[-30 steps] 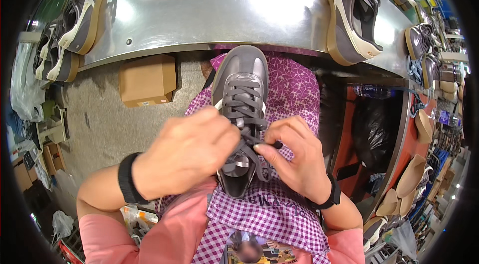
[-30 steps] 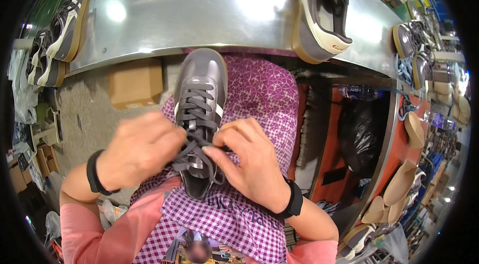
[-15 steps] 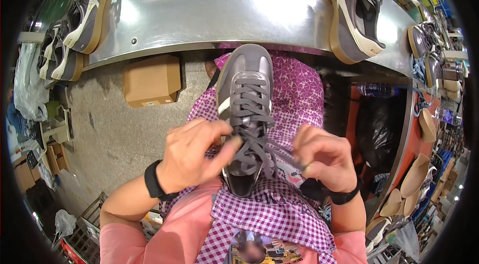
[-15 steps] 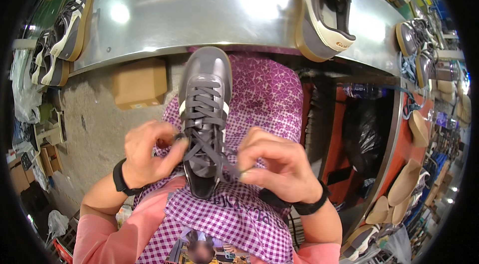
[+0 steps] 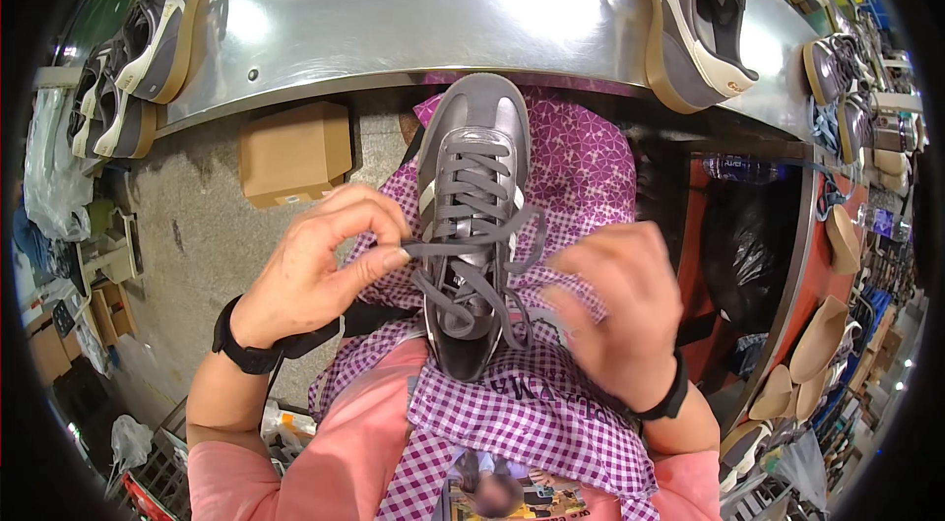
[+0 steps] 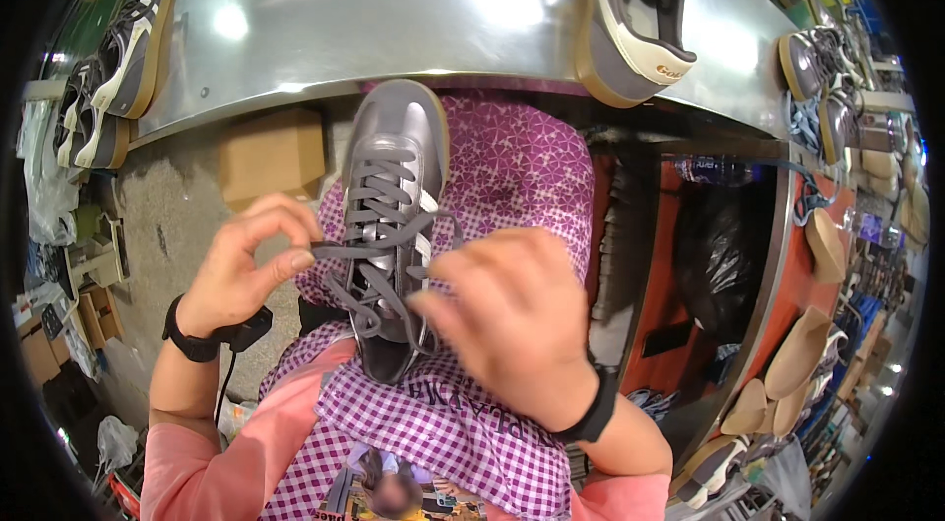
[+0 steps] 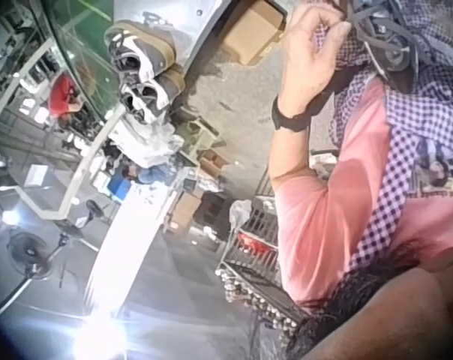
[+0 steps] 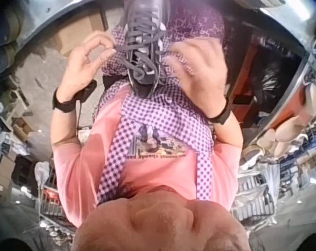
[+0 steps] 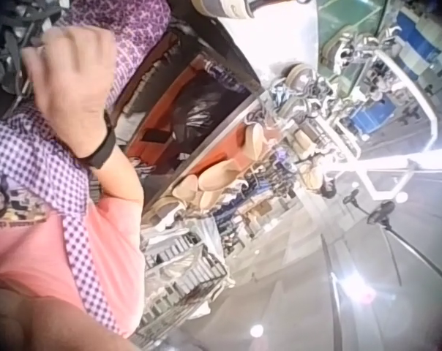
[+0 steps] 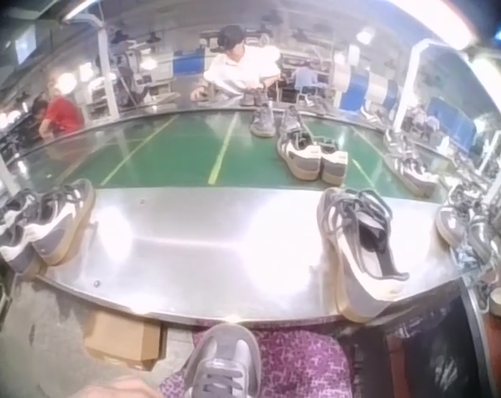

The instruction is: Insert and arrange laces in athletic shoes on a manufacturing assembly line.

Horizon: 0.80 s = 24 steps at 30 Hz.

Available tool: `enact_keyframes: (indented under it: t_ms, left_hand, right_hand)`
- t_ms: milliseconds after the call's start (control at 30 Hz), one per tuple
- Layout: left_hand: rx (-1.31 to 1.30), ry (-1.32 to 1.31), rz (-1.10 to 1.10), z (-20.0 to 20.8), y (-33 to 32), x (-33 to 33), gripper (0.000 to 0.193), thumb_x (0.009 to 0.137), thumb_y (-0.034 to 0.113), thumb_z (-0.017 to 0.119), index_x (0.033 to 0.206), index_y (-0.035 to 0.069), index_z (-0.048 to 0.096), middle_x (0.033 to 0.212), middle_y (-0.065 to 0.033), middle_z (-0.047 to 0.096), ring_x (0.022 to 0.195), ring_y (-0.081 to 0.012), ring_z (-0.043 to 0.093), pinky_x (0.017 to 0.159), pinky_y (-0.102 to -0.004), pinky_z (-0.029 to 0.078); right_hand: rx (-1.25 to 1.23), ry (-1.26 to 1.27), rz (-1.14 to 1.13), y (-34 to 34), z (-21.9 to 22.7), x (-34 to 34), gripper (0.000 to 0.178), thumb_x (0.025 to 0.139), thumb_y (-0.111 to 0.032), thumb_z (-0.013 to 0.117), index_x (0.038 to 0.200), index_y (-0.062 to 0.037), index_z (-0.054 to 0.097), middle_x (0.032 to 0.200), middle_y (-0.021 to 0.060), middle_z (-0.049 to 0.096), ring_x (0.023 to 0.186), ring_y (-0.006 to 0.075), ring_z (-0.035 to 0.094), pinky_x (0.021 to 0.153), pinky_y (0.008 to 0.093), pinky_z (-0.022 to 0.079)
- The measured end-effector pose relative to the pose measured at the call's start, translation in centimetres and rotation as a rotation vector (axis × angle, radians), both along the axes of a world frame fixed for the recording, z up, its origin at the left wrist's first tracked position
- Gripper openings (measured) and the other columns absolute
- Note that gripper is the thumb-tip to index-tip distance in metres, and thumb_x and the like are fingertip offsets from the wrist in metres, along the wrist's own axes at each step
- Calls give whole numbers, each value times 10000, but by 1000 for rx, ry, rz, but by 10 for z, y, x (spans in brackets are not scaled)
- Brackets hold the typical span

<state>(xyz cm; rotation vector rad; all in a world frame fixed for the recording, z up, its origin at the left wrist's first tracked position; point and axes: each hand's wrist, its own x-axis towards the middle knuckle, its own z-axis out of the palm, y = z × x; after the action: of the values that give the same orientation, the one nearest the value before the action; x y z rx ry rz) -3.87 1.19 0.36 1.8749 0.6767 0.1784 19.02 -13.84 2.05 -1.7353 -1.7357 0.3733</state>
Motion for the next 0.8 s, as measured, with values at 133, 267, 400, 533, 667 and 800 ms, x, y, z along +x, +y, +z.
enact_keyframes:
  t_ms: [133,267,400,533,667,800]
  left_hand:
    - [-565,175,183,15,-8,6,100,860,69,656,942,20,625,907,-66,600,880,-188,574,854,-330,434]
    - [211,-57,70,16,-17,7,247,787,159,713,1003,66,638,948,-45,605,891,-216,583,810,-345,434]
    - [888,-74,-208,-1,-38,7,332,716,253,719,996,104,625,1008,-29,592,924,-221,576,773,-363,429]
    - [575,-182,-318,0,-42,16,256,698,202,738,870,93,582,944,-39,583,899,-219,575,772,-363,426]
    - [210,-156,-302,16,-36,20,249,665,205,820,764,100,618,653,-5,568,626,-209,569,650,-345,432]
    - [433,46,-210,10,-48,24,210,719,238,789,783,87,657,591,-19,559,546,-204,547,591,-325,439]
  right_hand:
    - [-125,-136,220,10,-4,-27,274,701,-104,736,945,-34,634,851,75,550,794,265,537,705,376,432]
    - [-131,28,279,2,-6,-14,180,762,-98,631,906,7,609,855,84,517,818,269,529,731,376,427]
    - [-219,1103,540,-8,11,26,132,858,-109,633,843,20,614,843,98,576,792,279,581,744,385,458]
    - [-540,1248,388,-17,13,26,183,888,-125,652,789,16,590,749,74,584,726,210,591,665,349,464]
    - [-805,708,362,-10,18,14,234,931,-192,602,770,-24,620,703,68,635,613,192,619,560,322,461]
    - [-512,830,378,-12,17,21,149,921,-144,593,866,-30,671,678,101,623,602,261,620,564,342,468]
